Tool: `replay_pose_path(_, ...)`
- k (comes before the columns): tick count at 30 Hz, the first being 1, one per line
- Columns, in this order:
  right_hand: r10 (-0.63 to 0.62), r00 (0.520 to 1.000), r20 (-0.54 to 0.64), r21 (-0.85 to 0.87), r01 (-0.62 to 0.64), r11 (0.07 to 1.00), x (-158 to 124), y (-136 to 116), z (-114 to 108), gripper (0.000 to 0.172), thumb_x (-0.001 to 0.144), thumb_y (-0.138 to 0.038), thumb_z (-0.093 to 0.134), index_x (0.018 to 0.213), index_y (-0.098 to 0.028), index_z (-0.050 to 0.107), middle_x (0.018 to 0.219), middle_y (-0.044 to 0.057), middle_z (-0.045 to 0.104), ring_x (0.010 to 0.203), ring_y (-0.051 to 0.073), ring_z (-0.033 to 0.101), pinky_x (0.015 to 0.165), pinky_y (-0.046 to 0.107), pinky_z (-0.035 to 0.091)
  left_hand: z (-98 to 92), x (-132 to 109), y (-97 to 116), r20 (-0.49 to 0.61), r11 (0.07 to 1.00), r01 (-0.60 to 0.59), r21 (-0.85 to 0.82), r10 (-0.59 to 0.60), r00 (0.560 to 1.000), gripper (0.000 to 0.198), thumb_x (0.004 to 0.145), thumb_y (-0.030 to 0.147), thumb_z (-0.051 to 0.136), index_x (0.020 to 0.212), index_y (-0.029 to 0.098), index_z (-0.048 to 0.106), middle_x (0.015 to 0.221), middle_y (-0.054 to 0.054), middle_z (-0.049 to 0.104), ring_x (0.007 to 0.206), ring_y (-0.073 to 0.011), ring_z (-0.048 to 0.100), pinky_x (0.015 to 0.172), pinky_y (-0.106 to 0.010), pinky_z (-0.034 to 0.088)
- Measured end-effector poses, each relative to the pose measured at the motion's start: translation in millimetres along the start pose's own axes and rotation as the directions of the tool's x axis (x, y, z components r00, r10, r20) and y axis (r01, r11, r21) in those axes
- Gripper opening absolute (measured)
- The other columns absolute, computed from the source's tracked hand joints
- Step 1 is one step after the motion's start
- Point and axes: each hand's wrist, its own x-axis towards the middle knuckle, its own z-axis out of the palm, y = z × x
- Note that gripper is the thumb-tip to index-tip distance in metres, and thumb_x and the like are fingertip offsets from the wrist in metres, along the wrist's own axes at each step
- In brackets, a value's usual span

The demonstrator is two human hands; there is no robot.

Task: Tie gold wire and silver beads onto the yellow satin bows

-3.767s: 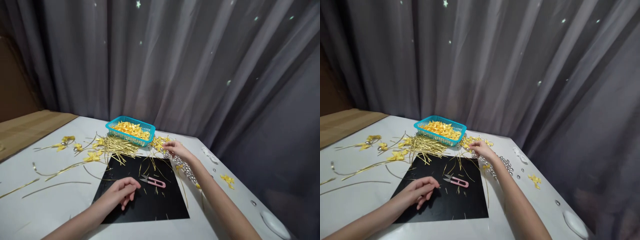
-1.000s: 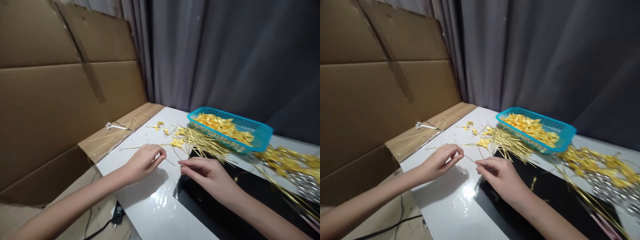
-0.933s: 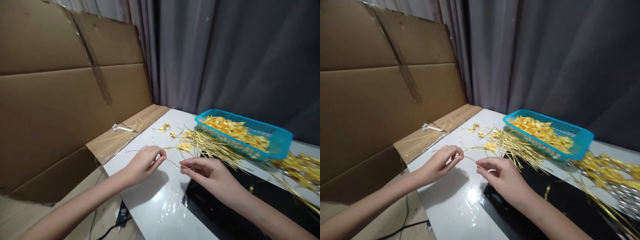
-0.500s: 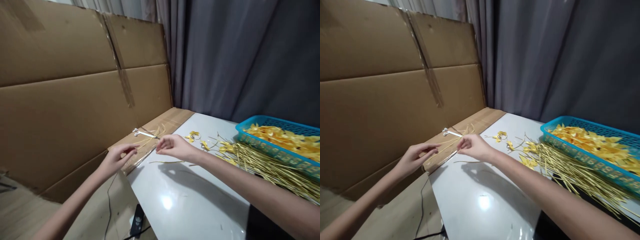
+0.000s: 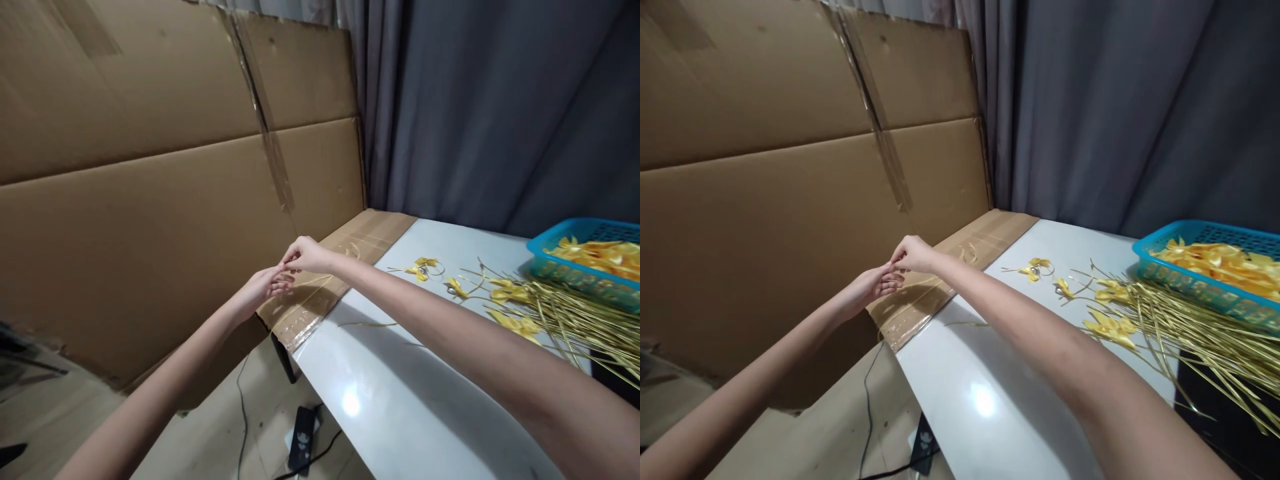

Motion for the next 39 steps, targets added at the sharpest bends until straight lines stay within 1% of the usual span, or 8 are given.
replay_pose_path(3, 0.02, 1.0, -0.007, -0.021, -0.02, 1.0, 7, 7, 1, 0.009, 0.071, -0.003, 0.063, 0.078, -0.006, 0.068, 0.055, 0.0, 0.062, 0.05, 0.006, 0.058, 0.05, 0.016, 0.046, -9.0, -1, -1, -0.02, 0.999, 0.034, 0.037, -0.034, 0.999, 0.04, 0.076, 0.05, 0.057, 0.089, 0.013, 0.063, 0.052, 0.007, 0.039, 0.041, -0.0053, 0.035, 0.041, -0.017, 0.027)
replay_pose_path(6, 0.066, 0.998, -0.006, -0.057, -0.067, 0.996, 12, 20, 7, 0.008, 0.08, -0.011, 0.061, 0.086, -0.006, 0.064, 0.067, 0.002, 0.064, 0.061, 0.008, 0.062, 0.057, 0.019, 0.05, -23.4, -1, -1, -0.051, 0.993, 0.054, 0.108, -0.049, 0.998, 0.036, 0.073, 0.049, 0.06, 0.081, 0.014, 0.061, 0.049, 0.011, 0.025, 0.038, -0.0044, 0.021, 0.04, -0.018, 0.012)
replay_pose_path(11, 0.111, 0.993, 0.047, -0.165, -0.102, 0.981, 20, 38, 17, 0.022, 0.09, -0.029, 0.053, 0.101, -0.011, 0.059, 0.096, 0.005, 0.062, 0.081, 0.013, 0.061, 0.071, 0.03, 0.053, -38.6, 9, -9, -0.097, 0.983, 0.024, 0.184, -0.006, 0.995, 0.034, 0.074, 0.048, 0.058, 0.073, 0.014, 0.059, 0.054, 0.007, 0.035, 0.045, -0.0066, 0.028, 0.043, -0.019, 0.018)
replay_pose_path(18, 0.098, 0.995, -0.002, -0.309, -0.094, 0.946, 27, 42, 25, 0.026, 0.089, -0.031, 0.053, 0.108, -0.013, 0.058, 0.108, 0.007, 0.059, 0.092, 0.016, 0.059, 0.079, 0.034, 0.051, -32.1, 18, -15, -0.18, 0.985, 0.01, 0.17, 0.021, 0.983, 0.031, 0.071, 0.046, 0.057, 0.066, 0.016, 0.055, 0.055, 0.006, 0.038, 0.047, -0.0075, 0.031, 0.044, -0.02, 0.021)
replay_pose_path(25, 0.076, 0.996, -0.05, -0.259, -0.087, 0.962, 30, 57, 36, 0.025, 0.09, -0.031, 0.052, 0.106, -0.012, 0.058, 0.104, 0.007, 0.06, 0.09, 0.015, 0.06, 0.079, 0.034, 0.051, -29.0, 18, -22, -0.237, 0.992, 0.017, 0.122, 0.013, 0.971, 0.028, 0.069, 0.044, 0.06, 0.066, 0.016, 0.057, 0.055, 0.006, 0.038, 0.047, -0.007, 0.034, 0.042, -0.018, 0.023)
replay_pose_path(31, 0.079, 0.995, -0.063, -0.172, -0.088, 0.981, 25, 70, 40, 0.024, 0.091, -0.031, 0.05, 0.099, -0.01, 0.059, 0.088, 0.003, 0.062, 0.076, 0.011, 0.061, 0.069, 0.028, 0.052, -24.8, 22, -29, -0.216, 0.998, 0.022, 0.061, -0.008, 0.976, 0.028, 0.072, 0.044, 0.059, 0.071, 0.016, 0.057, 0.053, 0.008, 0.032, 0.043, -0.005, 0.029, 0.04, -0.017, 0.02)
replay_pose_path(35, 0.033, 0.997, -0.064, -0.205, -0.046, 0.978, 21, 68, 37, 0.028, 0.091, -0.035, 0.05, 0.084, -0.009, 0.061, 0.073, 0.0, 0.061, 0.065, 0.01, 0.059, 0.064, 0.025, 0.05, -20.0, 20, -26, -0.193, 0.999, 0.014, 0.039, -0.007, 0.981, 0.031, 0.069, 0.046, 0.061, 0.069, 0.016, 0.057, 0.052, 0.008, 0.03, 0.042, -0.0045, 0.028, 0.04, -0.017, 0.02)
replay_pose_path(39, -0.012, 0.997, -0.075, -0.262, -0.008, 0.965, 19, 67, 36, 0.03, 0.091, -0.036, 0.05, 0.077, -0.01, 0.059, 0.068, -0.002, 0.058, 0.061, 0.008, 0.056, 0.061, 0.024, 0.048, -20.4, 20, -25, -0.192, 0.999, 0.009, 0.031, -0.003, 0.981, 0.033, 0.067, 0.048, 0.063, 0.067, 0.016, 0.056, 0.051, 0.009, 0.03, 0.041, -0.0042, 0.027, 0.04, -0.018, 0.019)
